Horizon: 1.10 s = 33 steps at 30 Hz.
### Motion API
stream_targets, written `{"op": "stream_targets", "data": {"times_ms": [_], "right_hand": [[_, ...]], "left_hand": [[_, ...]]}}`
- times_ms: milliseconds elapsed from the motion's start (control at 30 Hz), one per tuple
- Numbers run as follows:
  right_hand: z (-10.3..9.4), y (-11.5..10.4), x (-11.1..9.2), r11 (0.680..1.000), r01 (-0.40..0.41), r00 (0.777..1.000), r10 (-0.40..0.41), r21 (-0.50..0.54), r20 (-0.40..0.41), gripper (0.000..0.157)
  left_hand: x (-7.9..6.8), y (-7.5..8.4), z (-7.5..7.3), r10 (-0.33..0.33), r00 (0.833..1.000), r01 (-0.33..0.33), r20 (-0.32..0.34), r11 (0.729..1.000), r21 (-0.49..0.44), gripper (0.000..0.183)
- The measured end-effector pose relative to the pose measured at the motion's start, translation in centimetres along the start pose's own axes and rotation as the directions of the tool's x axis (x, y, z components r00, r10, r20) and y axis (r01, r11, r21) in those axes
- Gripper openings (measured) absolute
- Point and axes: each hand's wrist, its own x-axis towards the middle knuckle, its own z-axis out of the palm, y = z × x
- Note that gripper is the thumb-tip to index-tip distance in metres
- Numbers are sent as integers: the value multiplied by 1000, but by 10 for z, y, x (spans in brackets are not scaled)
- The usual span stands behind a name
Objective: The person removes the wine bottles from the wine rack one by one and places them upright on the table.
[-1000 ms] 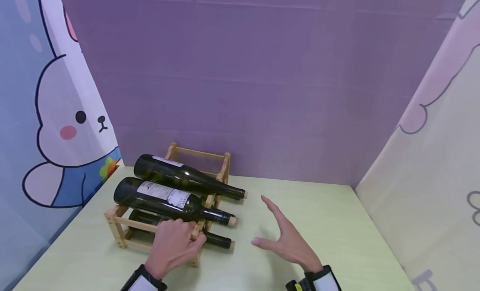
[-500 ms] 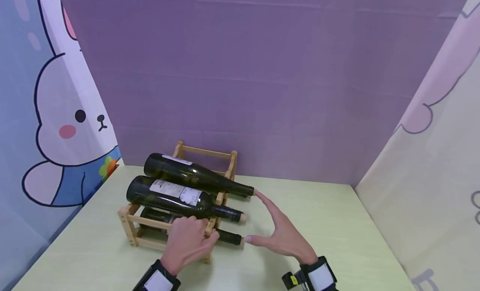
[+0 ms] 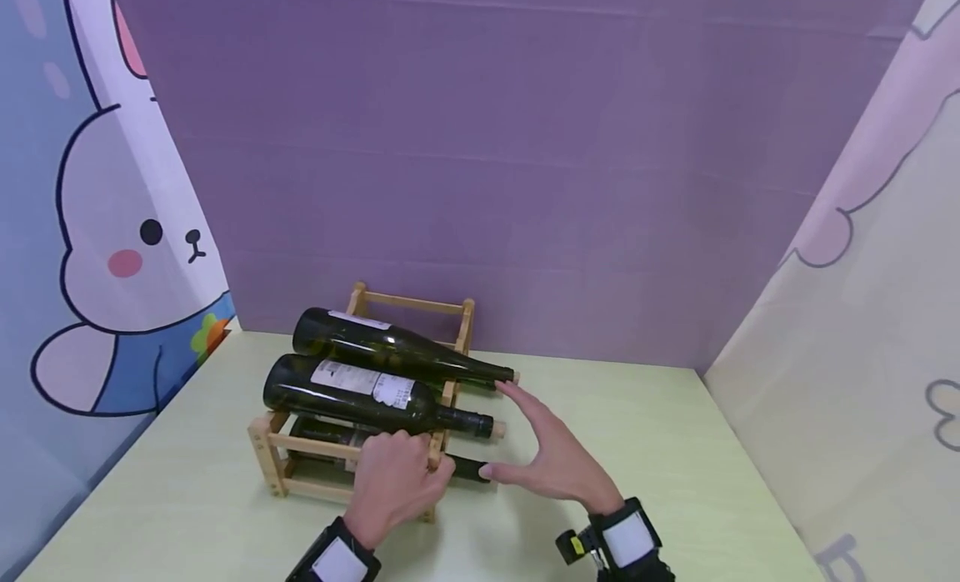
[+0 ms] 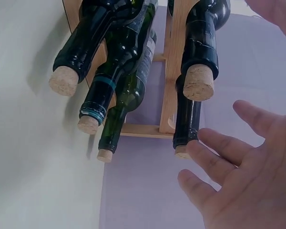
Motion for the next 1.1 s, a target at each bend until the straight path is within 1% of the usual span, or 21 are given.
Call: {"op": "stream_targets", "data": {"times_ms": [267,433,567,733,800,933,1100], "right_hand": [[2,-5,9,998,12,1000,-12,-68,-2,99],[5,-10,18,993,23,1000,-24,-119,-5,92],[8,-15,24,989,33,999,-35,-145,-10,88],[12,-19,32,985,65,998,-64,-162,15,81],[14,-20,35,983,75,997,-72,-170,20,76],[20,-21,42,977,64,998,-61,-202,22,66],[28,-25,51,965,43,999,-35,-259,34,59]], "left_hand": [[1,3,2,-27,1000,27,-6,999,-34,58],[-1,5,1,-51,999,51,1,998,-29,58],[-2,4,1,-50,999,50,-4,998,-35,58],[-1,3,2,-45,999,45,8,998,-51,57],[-1,4,2,-44,999,45,11,998,-52,58],[-1,5,3,-46,999,47,15,997,-58,58],[-1,3,4,-47,999,48,12,998,-47,57]]}}
